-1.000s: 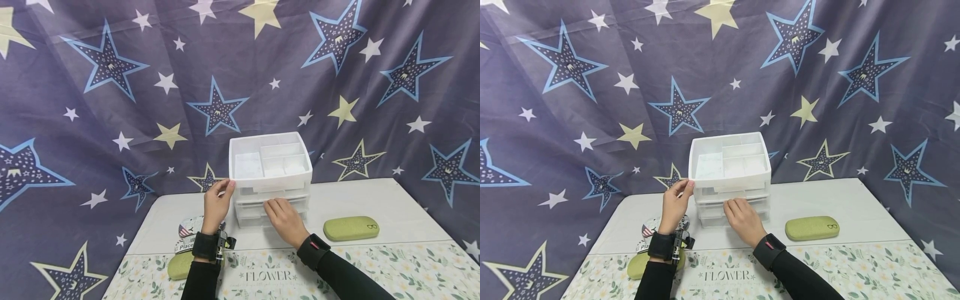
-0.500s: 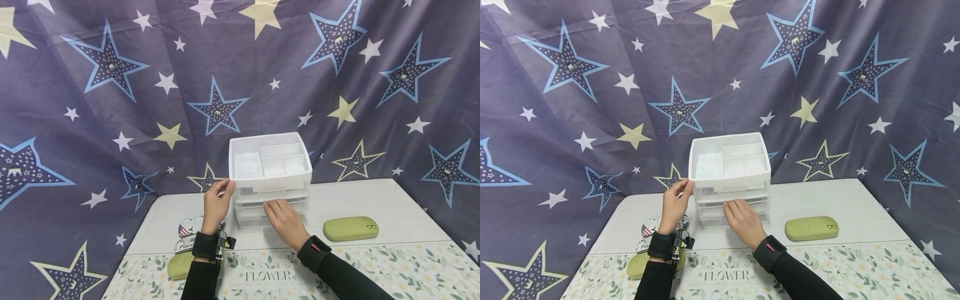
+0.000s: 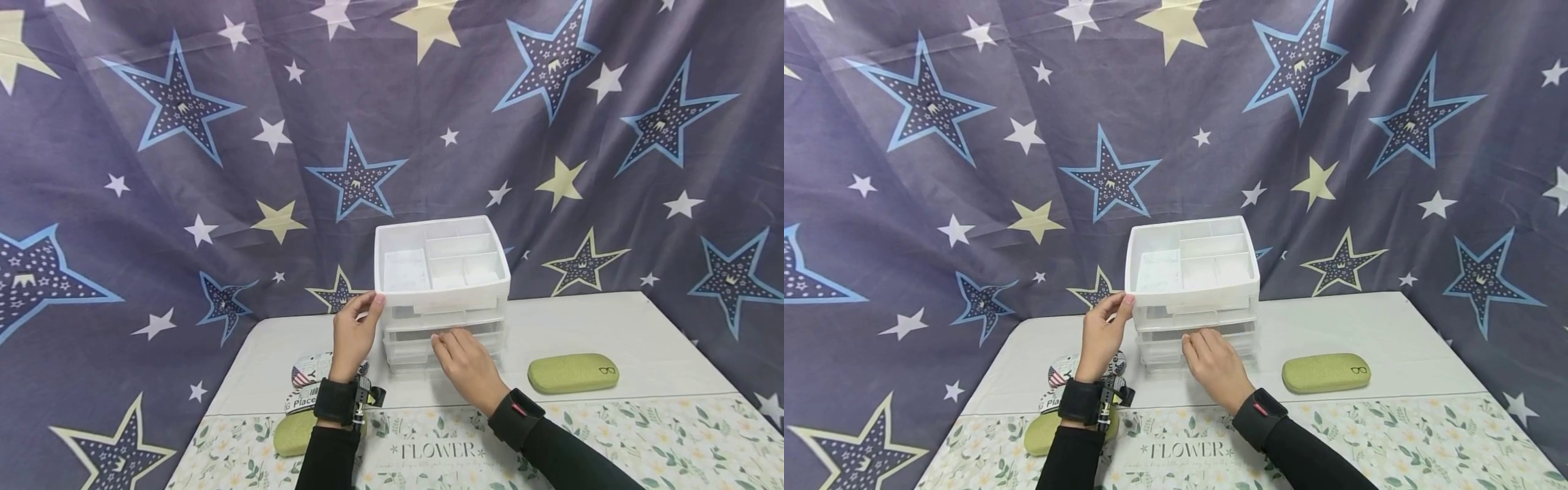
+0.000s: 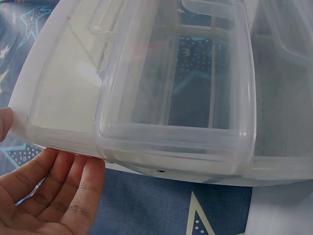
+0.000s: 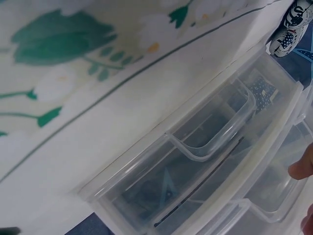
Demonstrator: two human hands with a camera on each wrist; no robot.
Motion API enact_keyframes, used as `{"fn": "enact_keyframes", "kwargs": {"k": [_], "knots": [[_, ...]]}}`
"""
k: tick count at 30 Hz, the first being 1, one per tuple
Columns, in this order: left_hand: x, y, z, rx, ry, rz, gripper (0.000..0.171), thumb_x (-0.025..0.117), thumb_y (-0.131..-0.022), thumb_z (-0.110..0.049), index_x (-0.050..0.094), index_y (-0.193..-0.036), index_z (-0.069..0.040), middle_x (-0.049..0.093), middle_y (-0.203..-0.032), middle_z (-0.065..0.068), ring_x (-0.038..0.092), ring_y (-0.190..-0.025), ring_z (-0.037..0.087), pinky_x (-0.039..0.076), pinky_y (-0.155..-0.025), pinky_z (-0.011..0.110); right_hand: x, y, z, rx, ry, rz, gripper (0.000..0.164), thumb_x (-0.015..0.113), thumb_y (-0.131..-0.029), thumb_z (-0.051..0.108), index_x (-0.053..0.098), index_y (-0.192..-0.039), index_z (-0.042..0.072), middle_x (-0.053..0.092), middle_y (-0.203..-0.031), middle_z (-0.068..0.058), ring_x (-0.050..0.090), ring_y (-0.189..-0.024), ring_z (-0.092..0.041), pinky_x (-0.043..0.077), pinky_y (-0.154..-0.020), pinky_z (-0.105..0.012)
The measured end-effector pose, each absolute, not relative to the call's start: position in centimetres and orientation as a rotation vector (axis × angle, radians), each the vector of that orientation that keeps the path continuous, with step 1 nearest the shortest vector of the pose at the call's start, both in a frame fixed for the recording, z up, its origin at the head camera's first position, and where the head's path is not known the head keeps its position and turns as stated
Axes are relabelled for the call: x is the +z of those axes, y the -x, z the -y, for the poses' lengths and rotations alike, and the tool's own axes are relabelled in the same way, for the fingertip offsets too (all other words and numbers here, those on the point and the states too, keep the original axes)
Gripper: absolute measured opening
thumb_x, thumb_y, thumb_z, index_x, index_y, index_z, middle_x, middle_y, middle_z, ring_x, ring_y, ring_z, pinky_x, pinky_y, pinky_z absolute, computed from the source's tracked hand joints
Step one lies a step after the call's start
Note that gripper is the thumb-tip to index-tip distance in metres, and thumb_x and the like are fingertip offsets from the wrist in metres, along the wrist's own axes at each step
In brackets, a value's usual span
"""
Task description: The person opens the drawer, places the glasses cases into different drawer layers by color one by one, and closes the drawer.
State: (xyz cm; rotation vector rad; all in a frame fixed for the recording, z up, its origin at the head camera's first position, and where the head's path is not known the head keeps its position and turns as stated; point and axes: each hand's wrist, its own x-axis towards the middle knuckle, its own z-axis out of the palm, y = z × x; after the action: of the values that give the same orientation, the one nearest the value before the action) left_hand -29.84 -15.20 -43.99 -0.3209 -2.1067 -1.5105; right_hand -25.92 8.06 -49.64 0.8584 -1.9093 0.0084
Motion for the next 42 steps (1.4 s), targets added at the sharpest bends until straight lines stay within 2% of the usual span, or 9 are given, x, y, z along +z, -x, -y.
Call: {"fn": "enact_keyframes", "kwargs": {"k": [19,42], "knots": [[-43.9,30.0,15.5,-1.523,0.341,2.152,0.045,0.07,-0.099,-0.041,0.072,-0.124,-0.003,0.072,-0.114,0.008,0.068,-0.105,0.022,0.057,-0.09,0.042,-49.6,24.7,-8.3,0.026,-0.862,1.933,0.039,0.032,-0.11,0.0,0.07,-0.11,-0.006,0.065,-0.097,-0.013,0.062,-0.087,-0.025,0.056,-0.081,-0.035],[-44.1,30.2,15.8,-1.507,0.366,2.17,0.045,0.068,-0.1,-0.04,0.071,-0.125,-0.003,0.072,-0.117,0.008,0.067,-0.107,0.022,0.057,-0.09,0.043,-49.3,23.3,-8.4,0.021,-0.893,1.932,0.045,0.026,-0.112,0.002,0.07,-0.108,-0.005,0.064,-0.094,-0.012,0.061,-0.084,-0.023,0.056,-0.079,-0.034]]}}
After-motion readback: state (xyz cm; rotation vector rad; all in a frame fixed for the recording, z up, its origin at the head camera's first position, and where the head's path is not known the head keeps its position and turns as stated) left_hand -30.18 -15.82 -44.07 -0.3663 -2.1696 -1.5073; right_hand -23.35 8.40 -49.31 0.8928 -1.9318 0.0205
